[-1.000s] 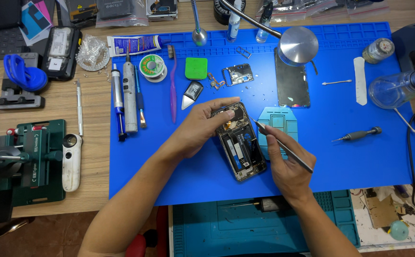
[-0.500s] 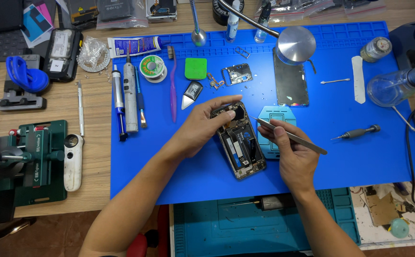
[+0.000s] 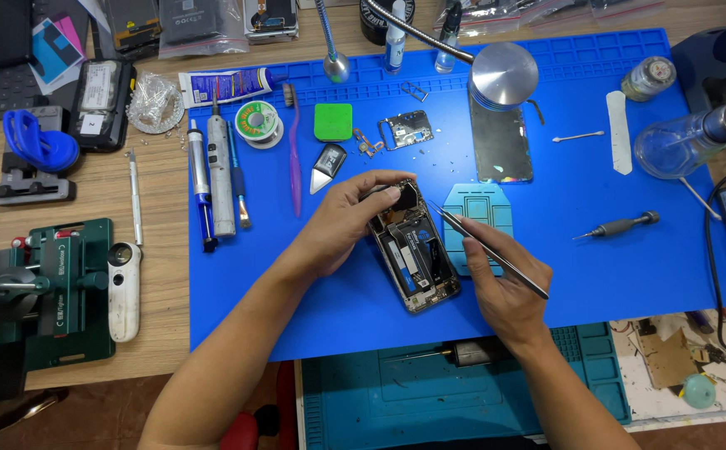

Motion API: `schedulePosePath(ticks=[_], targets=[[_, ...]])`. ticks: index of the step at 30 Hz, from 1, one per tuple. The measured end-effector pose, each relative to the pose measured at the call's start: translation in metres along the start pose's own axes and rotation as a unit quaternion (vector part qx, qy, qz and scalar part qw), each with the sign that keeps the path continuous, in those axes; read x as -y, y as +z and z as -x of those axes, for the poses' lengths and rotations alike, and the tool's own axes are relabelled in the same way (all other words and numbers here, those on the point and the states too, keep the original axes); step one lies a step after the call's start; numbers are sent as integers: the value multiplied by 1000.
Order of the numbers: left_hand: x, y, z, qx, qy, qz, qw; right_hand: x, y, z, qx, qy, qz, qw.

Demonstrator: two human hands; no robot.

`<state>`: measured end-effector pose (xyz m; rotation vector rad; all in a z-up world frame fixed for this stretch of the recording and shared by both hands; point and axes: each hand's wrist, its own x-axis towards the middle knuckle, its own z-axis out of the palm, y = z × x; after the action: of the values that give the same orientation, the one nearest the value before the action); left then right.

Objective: The person works on a disassembled smartphone on a blue mat, using a cotton swab to clean a small circuit board component. They then place the component back into the phone chassis and use tweezers to adjust internal parts.

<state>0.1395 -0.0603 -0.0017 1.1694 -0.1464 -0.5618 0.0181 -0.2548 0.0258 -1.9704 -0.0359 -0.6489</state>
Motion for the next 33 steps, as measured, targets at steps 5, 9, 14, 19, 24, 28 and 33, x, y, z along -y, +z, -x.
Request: schedulePosePath(ticks=[5,9,14,19,24,28,33], targets=[[-4,3,3,0,14,-26,1000,3,5,-4,2,-5,1,1000],[-6,7,5,-6,47,-66,997,3,5,-1,-1,0,-9,1000],[-9,2,4,-18,62,-77,995,-4,3,1,6,-6,-16,1000],[-7,-1,3,-12,55,-78,995,0,-5,-7,6,-35,-43,998],[-7,3,6,-9,48,-98,994,-22,-32,-23,23,14,-39,999],[-14,6,8,-12,49,-112,992,-12,-19,-23,50,147,-119,981],[-12,4,9,-4,48,-116,992,-9,-8,-24,53,214,-113,969]])
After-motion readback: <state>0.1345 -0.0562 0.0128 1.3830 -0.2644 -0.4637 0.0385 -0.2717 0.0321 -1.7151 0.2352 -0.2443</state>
